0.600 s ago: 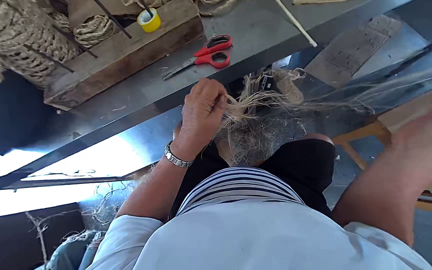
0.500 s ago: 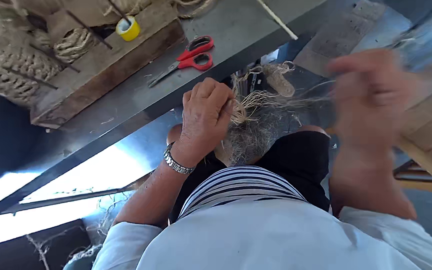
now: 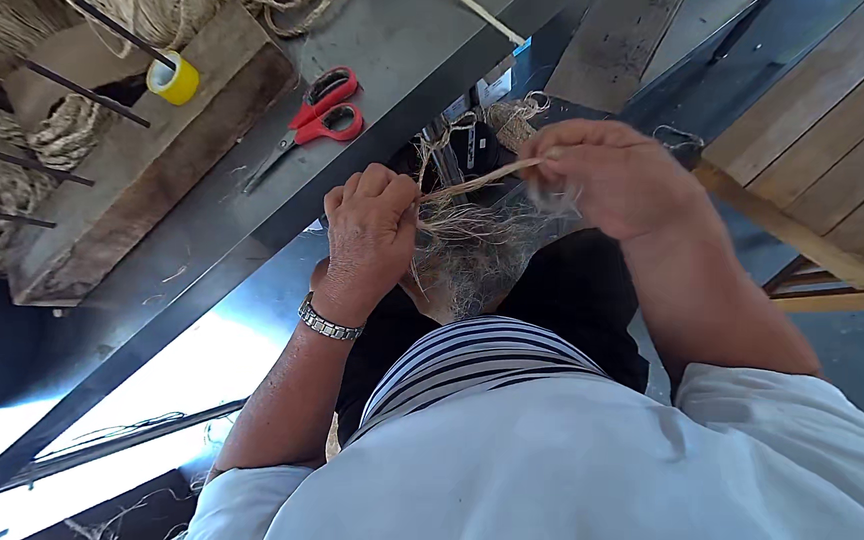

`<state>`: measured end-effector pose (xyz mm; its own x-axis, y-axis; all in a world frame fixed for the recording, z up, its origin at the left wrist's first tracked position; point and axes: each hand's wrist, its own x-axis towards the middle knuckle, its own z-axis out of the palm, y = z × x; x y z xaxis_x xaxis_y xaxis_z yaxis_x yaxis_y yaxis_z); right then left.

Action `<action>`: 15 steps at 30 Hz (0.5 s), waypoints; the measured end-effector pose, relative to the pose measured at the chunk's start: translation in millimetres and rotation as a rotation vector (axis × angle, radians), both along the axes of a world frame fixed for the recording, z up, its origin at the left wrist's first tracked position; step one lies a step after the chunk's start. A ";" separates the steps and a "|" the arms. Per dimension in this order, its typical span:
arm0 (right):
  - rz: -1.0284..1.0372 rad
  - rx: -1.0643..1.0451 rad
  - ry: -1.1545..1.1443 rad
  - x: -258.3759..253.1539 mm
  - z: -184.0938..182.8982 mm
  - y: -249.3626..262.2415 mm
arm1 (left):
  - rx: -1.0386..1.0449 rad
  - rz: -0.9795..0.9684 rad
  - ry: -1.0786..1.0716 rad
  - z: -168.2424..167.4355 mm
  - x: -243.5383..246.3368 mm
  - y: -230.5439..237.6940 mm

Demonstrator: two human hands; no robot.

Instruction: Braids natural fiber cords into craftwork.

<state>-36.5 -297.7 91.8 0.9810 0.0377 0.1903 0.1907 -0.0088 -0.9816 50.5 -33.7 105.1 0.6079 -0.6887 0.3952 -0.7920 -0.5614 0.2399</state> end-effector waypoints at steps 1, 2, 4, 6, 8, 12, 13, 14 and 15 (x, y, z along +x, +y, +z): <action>-0.048 0.006 0.009 -3.7 0.9 -10.1 | 0.008 0.015 0.023 -3.3 2.1 2.9; -0.096 0.023 0.014 -7.7 1.6 -19.4 | 0.013 0.025 0.042 -6.4 3.8 5.0; -0.176 0.046 0.009 -16.3 1.2 -39.2 | 0.030 0.045 0.066 -11.9 6.5 7.6; -0.234 0.064 0.004 -23.9 -3.6 -64.6 | 0.058 0.070 0.082 -16.6 9.4 11.6; -0.336 0.094 0.011 -29.4 -9.1 -92.7 | 0.060 0.096 0.146 -18.8 14.8 18.3; -0.833 -0.072 0.037 -38.9 -20.2 -125.3 | -0.301 0.171 0.691 -19.3 20.5 20.5; -0.818 -0.163 -0.024 -42.5 -18.7 -120.3 | -0.437 0.168 0.843 -16.6 17.1 14.5; -0.717 -0.211 -0.125 -46.5 -16.6 -107.6 | -0.537 0.157 0.940 -15.6 13.2 8.0; -0.552 -0.225 -0.249 -49.9 -15.8 -86.9 | -0.602 0.142 0.993 -16.4 8.7 1.2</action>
